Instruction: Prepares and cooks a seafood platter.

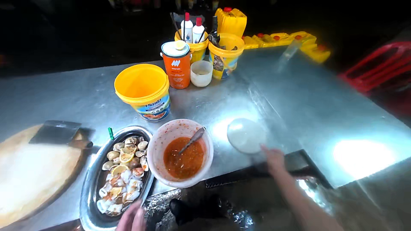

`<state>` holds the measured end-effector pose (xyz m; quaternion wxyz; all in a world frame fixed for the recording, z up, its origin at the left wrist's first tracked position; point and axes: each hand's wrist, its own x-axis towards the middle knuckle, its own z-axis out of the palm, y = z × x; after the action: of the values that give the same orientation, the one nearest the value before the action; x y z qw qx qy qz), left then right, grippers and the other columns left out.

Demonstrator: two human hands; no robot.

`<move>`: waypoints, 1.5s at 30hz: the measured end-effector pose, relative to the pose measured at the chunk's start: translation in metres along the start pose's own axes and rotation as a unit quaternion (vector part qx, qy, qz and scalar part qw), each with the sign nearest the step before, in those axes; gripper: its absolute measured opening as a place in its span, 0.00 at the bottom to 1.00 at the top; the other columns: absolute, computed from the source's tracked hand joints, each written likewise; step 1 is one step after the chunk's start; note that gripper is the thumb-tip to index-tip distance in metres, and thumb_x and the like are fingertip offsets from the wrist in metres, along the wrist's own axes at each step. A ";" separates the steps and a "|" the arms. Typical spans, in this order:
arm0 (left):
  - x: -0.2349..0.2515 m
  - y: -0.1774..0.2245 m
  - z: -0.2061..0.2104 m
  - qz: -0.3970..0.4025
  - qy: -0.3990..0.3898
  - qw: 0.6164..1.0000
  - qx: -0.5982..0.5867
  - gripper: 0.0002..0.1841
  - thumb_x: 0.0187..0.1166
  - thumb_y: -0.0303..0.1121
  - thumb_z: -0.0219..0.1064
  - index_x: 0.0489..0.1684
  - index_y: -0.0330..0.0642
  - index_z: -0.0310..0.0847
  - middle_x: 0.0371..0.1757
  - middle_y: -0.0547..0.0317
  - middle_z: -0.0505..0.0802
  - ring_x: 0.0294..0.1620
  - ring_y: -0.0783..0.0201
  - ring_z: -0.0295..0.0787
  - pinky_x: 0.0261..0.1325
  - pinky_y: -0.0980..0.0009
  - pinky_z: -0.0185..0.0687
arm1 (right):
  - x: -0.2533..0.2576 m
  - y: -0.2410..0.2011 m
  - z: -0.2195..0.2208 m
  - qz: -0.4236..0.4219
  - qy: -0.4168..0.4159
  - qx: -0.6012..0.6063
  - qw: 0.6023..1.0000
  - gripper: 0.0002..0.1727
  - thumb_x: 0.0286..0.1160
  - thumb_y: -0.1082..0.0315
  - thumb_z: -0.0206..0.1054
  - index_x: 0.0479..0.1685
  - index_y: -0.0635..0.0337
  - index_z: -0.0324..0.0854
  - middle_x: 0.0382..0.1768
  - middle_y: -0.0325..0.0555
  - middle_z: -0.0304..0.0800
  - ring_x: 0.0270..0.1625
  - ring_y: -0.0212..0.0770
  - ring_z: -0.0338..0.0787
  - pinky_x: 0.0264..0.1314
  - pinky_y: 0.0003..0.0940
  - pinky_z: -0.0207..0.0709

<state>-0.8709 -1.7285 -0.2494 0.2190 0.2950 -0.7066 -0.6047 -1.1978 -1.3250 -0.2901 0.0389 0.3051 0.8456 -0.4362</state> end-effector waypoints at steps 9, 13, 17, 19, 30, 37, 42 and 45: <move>0.040 0.070 0.120 -0.095 0.189 0.969 -0.125 0.19 0.94 0.36 0.47 0.75 0.35 0.68 0.44 0.52 0.88 0.33 0.63 0.91 0.34 0.66 0.91 | 0.004 0.075 0.006 0.031 0.054 0.157 0.986 0.47 0.63 0.57 0.84 0.79 0.72 0.64 0.68 0.75 0.77 0.65 0.65 0.83 0.65 0.58 0.80; 0.040 0.081 0.127 -0.107 0.201 0.970 -0.089 0.21 0.93 0.33 0.49 0.80 0.33 0.68 0.50 0.46 0.89 0.36 0.61 0.91 0.38 0.64 0.90 | 0.010 0.083 0.006 0.085 -0.065 0.358 0.927 0.24 0.82 0.69 0.68 0.70 0.71 0.67 0.43 0.60 0.86 0.34 0.45 0.92 0.35 0.40 0.90; 0.040 0.091 0.138 -0.129 0.166 0.974 -0.086 0.21 0.93 0.31 0.52 0.81 0.33 0.68 0.44 0.47 0.90 0.31 0.62 0.90 0.36 0.66 0.91 | 0.010 0.080 -0.020 0.069 -0.146 0.496 0.853 0.04 0.85 0.74 0.56 0.47 0.63 0.75 0.28 0.43 0.87 0.26 0.34 0.88 0.28 0.29 0.86; 0.043 0.097 0.151 -0.123 0.133 0.977 -0.111 0.21 0.93 0.31 0.51 0.80 0.33 0.68 0.37 0.49 0.90 0.29 0.62 0.90 0.35 0.65 0.92 | 0.012 0.058 -0.056 0.002 -0.214 0.547 0.809 0.09 0.85 0.73 0.51 0.47 0.60 0.78 0.31 0.41 0.92 0.31 0.33 0.92 0.33 0.30 0.90; 0.095 0.109 0.248 -0.128 0.056 0.957 -0.253 0.25 0.89 0.29 0.60 0.84 0.36 0.60 0.39 0.38 0.90 0.29 0.53 0.93 0.36 0.59 0.93 | -0.033 -0.159 0.002 -0.796 -0.159 -0.059 0.582 0.13 0.77 0.68 0.66 0.55 0.56 0.93 0.44 0.50 0.91 0.50 0.49 0.91 0.53 0.47 0.88; 0.101 0.106 0.253 -0.133 0.050 0.958 -0.250 0.24 0.92 0.40 0.57 0.81 0.37 0.65 0.43 0.40 0.90 0.35 0.52 0.93 0.39 0.57 0.93 | -0.051 -0.156 0.056 -0.835 -0.209 -0.051 0.507 0.14 0.81 0.68 0.62 0.55 0.49 0.92 0.39 0.45 0.90 0.47 0.47 0.89 0.54 0.44 0.85; 0.124 0.114 0.248 -0.144 0.051 0.980 -0.132 0.25 0.82 0.41 0.72 0.72 0.36 0.73 0.50 0.39 0.91 0.43 0.50 0.94 0.47 0.53 0.93 | -0.060 -0.163 0.066 -0.809 -0.240 -0.060 0.534 0.14 0.83 0.63 0.63 0.55 0.47 0.93 0.42 0.46 0.89 0.50 0.46 0.89 0.56 0.42 0.86; 0.131 0.113 0.241 -0.144 0.032 0.982 -0.116 0.26 0.83 0.41 0.71 0.74 0.37 0.71 0.48 0.40 0.90 0.40 0.50 0.93 0.45 0.54 0.92 | -0.060 -0.161 0.051 -0.812 -0.233 -0.093 0.527 0.14 0.82 0.63 0.62 0.54 0.48 0.94 0.39 0.46 0.88 0.46 0.47 0.89 0.51 0.43 0.86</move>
<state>-1.1444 -1.6324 -0.1858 0.1850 0.3853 -0.5744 -0.6981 -1.2477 -1.4626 -0.1863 -0.1086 -0.6310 0.7250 -0.2536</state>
